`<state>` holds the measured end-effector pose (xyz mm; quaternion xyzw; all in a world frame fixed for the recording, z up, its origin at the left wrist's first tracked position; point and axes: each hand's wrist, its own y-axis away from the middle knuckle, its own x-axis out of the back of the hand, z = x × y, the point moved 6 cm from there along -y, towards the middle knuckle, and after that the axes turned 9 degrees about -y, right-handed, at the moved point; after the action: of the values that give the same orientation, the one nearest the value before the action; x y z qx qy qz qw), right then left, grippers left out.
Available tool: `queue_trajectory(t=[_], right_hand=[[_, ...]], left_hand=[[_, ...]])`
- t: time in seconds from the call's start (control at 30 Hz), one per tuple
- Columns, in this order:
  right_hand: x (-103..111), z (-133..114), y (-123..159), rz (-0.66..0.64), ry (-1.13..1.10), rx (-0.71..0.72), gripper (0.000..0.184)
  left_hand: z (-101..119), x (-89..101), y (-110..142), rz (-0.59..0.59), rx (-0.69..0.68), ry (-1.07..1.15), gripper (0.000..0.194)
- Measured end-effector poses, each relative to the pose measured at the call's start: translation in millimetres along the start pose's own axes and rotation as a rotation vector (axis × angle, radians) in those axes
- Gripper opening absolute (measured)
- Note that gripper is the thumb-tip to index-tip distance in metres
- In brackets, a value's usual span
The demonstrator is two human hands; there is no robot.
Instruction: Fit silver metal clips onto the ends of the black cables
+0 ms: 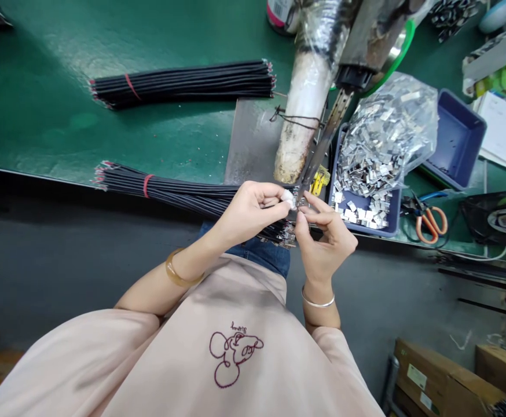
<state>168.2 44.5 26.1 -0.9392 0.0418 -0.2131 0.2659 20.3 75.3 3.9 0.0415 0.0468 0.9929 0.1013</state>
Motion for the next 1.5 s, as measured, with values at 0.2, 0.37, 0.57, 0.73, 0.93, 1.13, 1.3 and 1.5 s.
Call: queue_trajectory(t=[0.2,0.37,0.57,0.73,0.93,1.13,1.3,1.5], right_hand=[[3,4,5,-0.053,0.002,0.004,0.011],[7,4,6,-0.031,-0.019,0.012,0.008],[15,2,10,0.021,0.006,-0.005,0.005],[24,8,14,0.074,-0.017,-0.089,0.003],[42,15,17,0.199,0.004,-0.160,0.006],[52,14,16,0.264,0.037,-0.166,0.006],[58,13,17,0.329,0.029,-0.166,0.006],[67,4,21,0.450,0.038,-0.110,0.009]], left_hand=[[0,-4.2,-1,-0.029,-0.013,-0.046,0.019],[0,-6.2,1,-0.043,-0.038,-0.087,0.018],[10,17.1,23,0.188,-0.414,-0.536,0.014],[6,28.3,49,0.052,-0.681,-0.990,0.029],[-9,35.1,61,-0.021,-0.733,-1.416,0.052],[-12,45.8,67,-0.222,-0.716,-1.537,0.060],[-26,62.4,71,-0.264,-0.768,-1.596,0.060],[-36,71.1,56,-0.008,-0.972,-1.519,0.045]])
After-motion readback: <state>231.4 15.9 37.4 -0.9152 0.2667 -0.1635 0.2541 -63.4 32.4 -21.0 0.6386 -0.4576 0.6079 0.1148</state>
